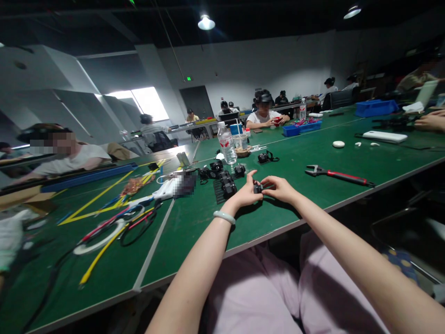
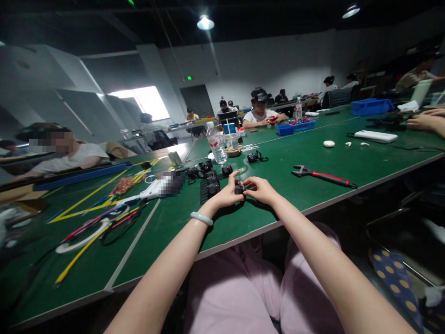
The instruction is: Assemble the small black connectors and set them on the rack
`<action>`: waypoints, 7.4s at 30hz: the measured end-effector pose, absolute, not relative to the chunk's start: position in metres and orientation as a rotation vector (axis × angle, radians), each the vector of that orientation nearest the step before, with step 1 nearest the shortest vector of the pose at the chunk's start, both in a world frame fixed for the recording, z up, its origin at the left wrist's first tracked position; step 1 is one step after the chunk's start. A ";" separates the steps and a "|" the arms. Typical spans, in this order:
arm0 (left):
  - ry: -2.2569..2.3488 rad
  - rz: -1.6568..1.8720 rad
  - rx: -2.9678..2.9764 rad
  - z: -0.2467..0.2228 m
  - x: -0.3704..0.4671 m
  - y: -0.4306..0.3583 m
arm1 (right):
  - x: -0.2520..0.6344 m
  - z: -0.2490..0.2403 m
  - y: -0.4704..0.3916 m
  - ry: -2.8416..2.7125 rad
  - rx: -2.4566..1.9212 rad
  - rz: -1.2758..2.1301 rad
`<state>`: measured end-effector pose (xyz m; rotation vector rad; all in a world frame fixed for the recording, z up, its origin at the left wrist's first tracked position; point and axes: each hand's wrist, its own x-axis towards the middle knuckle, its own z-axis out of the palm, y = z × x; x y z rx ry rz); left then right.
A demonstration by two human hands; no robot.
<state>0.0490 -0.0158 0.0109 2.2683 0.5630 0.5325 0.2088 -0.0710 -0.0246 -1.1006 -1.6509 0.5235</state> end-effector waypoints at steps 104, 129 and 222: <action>0.555 0.560 2.243 0.008 0.047 -0.016 | 0.197 -0.017 -0.081 -1.740 -1.059 0.342; 0.589 0.543 2.217 0.010 0.048 -0.015 | 0.200 -0.024 -0.071 -1.642 -1.113 0.461; 0.609 0.533 2.252 0.009 0.047 -0.018 | 0.235 -0.002 -0.024 -1.669 -0.957 1.520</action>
